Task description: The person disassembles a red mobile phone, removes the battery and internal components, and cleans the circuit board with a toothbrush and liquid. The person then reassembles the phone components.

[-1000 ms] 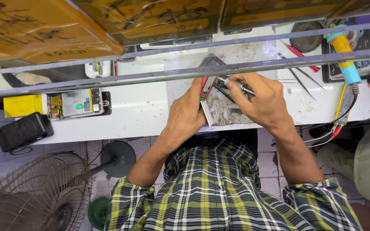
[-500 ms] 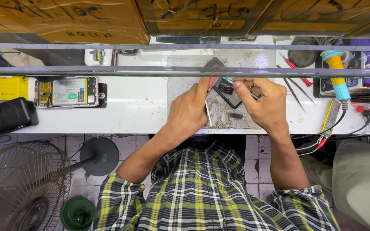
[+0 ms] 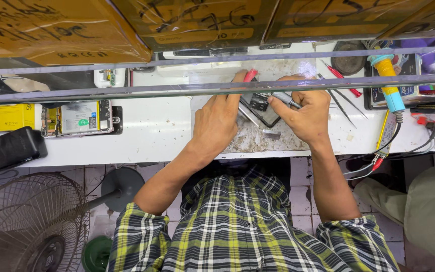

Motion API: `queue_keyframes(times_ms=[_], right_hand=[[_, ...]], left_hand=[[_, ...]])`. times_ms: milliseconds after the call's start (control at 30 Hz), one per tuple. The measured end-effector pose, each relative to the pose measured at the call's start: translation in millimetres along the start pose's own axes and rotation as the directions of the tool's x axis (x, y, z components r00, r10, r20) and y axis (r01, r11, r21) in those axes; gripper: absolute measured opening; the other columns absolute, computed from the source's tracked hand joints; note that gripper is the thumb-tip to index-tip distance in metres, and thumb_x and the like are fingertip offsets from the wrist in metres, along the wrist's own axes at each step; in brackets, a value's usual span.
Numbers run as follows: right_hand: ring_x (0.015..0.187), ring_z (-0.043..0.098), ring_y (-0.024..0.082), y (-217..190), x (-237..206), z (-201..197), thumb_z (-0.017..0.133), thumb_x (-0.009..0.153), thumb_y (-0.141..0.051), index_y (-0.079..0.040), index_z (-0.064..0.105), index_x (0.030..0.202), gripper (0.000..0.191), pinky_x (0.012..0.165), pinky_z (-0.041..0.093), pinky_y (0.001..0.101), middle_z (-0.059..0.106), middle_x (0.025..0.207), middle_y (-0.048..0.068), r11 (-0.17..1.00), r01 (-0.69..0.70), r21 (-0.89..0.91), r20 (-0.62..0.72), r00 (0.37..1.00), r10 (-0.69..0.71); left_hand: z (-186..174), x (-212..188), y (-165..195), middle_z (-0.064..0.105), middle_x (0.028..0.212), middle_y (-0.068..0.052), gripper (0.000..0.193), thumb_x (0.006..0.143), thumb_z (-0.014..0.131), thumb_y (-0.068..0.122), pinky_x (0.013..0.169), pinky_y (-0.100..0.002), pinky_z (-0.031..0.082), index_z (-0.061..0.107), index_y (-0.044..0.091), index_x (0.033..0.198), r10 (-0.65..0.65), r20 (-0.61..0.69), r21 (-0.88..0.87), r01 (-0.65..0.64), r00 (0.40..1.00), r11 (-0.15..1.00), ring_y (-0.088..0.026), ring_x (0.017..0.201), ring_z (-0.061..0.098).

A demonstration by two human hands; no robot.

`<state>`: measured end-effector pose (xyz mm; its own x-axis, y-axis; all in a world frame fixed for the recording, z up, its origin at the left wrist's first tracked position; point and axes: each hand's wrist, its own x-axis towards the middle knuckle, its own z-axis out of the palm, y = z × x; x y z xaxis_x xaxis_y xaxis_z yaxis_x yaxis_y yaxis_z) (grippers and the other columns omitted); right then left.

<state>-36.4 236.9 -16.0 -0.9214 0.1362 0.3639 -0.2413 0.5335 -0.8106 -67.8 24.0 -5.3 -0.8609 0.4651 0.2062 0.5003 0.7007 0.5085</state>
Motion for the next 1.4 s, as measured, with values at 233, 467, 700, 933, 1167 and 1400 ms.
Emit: queue_keyframes(times_ms=[233, 467, 700, 933, 1167, 1400], right_hand=[[0.065, 0.038, 0.0, 2, -4, 5, 0.069, 0.109, -0.01, -0.002, 0.065, 0.107, 0.01, 0.059, 0.03, 0.0216, 0.049, 0.07, -0.009, 0.961, -0.229, 0.153, 0.063, 0.973, 0.222], [0.06, 0.037, -0.001, -11, 0, 33, 0.079, 0.094, -0.006, -0.002, 0.073, 0.11, 0.017, 0.054, 0.03, 0.0198, 0.042, 0.062, -0.009, 0.975, -0.139, 0.174, -0.121, 0.979, 0.162], [0.066, 0.05, 0.0, -16, 2, 46, 0.079, 0.099, -0.006, -0.002, 0.075, 0.109, 0.012, 0.056, 0.038, 0.0204, 0.062, 0.075, -0.006, 0.993, -0.014, 0.118, -0.193, 0.98, 0.036], [0.06, 0.054, 0.005, -15, 7, 46, 0.076, 0.1, -0.009, -0.001, 0.07, 0.104, 0.011, 0.053, 0.041, 0.0241, 0.065, 0.073, 0.001, 1.0, 0.018, -0.015, -0.172, 0.985, -0.02], [0.056, 0.056, 0.015, -17, 12, 29, 0.08, 0.095, -0.019, -0.005, 0.07, 0.107, 0.021, 0.055, 0.041, 0.0306, 0.06, 0.063, 0.006, 0.956, -0.155, -0.25, -0.031, 0.988, 0.153], [0.081, 0.062, 0.02, -6, -13, 3, 0.074, 0.101, -0.01, -0.004, 0.066, 0.119, 0.02, 0.066, 0.049, 0.0326, 0.064, 0.102, 0.012, 0.983, -0.123, -0.135, -0.044, 0.992, 0.118]], left_hand=[[1, 1, 0, 0.068, 0.121, -0.021, 0.089, 0.077, 0.063, -0.009, 0.066, -0.054, 0.055, 0.034, 0.017, 0.157, 0.018, -0.04, -0.042, -0.02, 0.999, 0.999, -0.043, 0.094, 0.069], [2, 0, 9, 0.067, 0.121, -0.019, 0.088, 0.077, 0.062, -0.01, 0.065, -0.053, 0.057, 0.034, 0.015, 0.157, 0.013, -0.019, 0.005, -0.012, 1.0, 1.0, -0.041, 0.099, 0.068], [2, -4, 12, 0.065, 0.117, -0.019, 0.084, 0.079, 0.062, -0.009, 0.067, -0.048, 0.058, 0.034, 0.01, 0.156, 0.039, -0.072, -0.006, -0.04, 0.997, 0.999, -0.04, 0.1, 0.067], [1, -3, 8, 0.067, 0.12, -0.019, 0.082, 0.081, 0.062, -0.009, 0.065, -0.051, 0.056, 0.036, 0.014, 0.155, -0.012, -0.07, -0.025, 0.01, 0.998, 1.0, -0.04, 0.098, 0.069], [0, -16, -19, 0.073, 0.112, -0.013, 0.083, 0.083, 0.079, 0.005, 0.087, -0.04, 0.059, 0.035, 0.011, 0.153, -0.104, 0.053, -0.636, 0.113, 0.993, 0.763, -0.028, 0.1, 0.075], [12, -37, -27, 0.073, 0.121, -0.008, 0.066, 0.084, 0.089, 0.013, 0.098, -0.034, 0.061, 0.052, 0.005, 0.138, -0.133, 0.187, -0.906, 0.223, 0.973, 0.359, -0.017, 0.112, 0.071]])
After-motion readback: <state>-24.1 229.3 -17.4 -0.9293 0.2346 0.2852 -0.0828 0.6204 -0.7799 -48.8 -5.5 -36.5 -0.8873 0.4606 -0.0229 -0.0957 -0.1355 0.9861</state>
